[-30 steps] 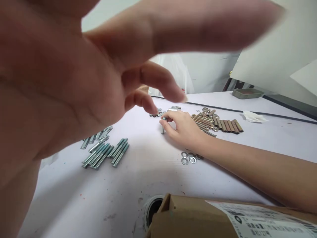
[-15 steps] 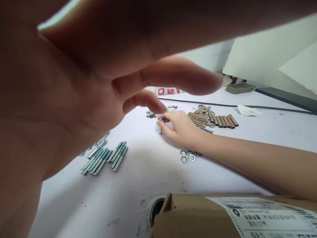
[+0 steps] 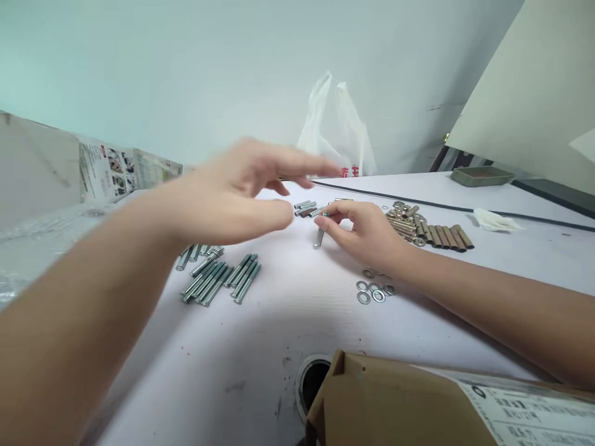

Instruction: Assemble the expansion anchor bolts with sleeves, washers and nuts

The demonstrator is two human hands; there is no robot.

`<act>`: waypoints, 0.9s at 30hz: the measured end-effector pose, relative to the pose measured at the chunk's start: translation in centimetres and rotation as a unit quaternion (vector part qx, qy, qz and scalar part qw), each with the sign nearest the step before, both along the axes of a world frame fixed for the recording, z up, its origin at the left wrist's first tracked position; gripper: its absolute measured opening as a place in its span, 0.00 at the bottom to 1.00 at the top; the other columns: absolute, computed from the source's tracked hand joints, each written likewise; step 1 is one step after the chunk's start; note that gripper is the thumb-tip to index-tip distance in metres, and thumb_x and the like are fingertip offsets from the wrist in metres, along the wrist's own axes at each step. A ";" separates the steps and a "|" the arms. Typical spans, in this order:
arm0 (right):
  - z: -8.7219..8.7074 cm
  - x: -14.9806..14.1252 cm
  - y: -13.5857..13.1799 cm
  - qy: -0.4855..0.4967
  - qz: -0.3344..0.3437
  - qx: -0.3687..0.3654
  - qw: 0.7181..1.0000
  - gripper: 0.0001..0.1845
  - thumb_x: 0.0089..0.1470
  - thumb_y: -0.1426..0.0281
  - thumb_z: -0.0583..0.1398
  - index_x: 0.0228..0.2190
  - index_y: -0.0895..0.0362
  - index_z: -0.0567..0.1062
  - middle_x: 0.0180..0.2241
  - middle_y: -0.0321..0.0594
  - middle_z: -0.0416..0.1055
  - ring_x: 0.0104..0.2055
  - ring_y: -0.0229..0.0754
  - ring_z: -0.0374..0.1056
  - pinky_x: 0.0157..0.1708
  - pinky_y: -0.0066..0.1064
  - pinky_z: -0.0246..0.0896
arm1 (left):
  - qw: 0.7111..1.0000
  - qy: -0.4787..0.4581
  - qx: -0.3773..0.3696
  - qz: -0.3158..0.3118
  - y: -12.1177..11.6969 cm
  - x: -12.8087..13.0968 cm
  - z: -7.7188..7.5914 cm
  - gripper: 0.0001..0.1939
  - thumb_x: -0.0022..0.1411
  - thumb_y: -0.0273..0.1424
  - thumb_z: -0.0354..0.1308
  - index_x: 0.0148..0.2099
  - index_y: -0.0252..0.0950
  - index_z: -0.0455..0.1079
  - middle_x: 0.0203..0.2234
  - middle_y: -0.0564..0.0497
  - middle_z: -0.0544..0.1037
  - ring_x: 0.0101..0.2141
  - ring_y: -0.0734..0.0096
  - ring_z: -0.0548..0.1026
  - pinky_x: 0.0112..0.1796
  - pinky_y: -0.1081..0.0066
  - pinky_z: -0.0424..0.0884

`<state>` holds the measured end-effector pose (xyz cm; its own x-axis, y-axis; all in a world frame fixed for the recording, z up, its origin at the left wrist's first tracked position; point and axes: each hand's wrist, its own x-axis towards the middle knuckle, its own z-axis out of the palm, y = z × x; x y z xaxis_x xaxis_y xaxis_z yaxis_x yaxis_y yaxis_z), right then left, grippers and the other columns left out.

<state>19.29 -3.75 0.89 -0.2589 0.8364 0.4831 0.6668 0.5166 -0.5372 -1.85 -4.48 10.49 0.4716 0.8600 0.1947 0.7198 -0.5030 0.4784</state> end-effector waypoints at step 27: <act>-0.5 -0.6 -0.8 -0.109 -0.033 -0.014 0.993 0.14 0.55 0.64 0.57 0.41 0.56 0.76 0.39 0.41 0.78 0.26 0.41 0.68 0.28 0.35 0.61 | 0.889 0.314 -0.202 0.266 6.0 -11.8 -1.4 0.13 0.47 0.38 0.62 0.19 0.36 0.66 0.19 0.50 0.77 0.25 0.67 0.72 0.30 0.68 0.66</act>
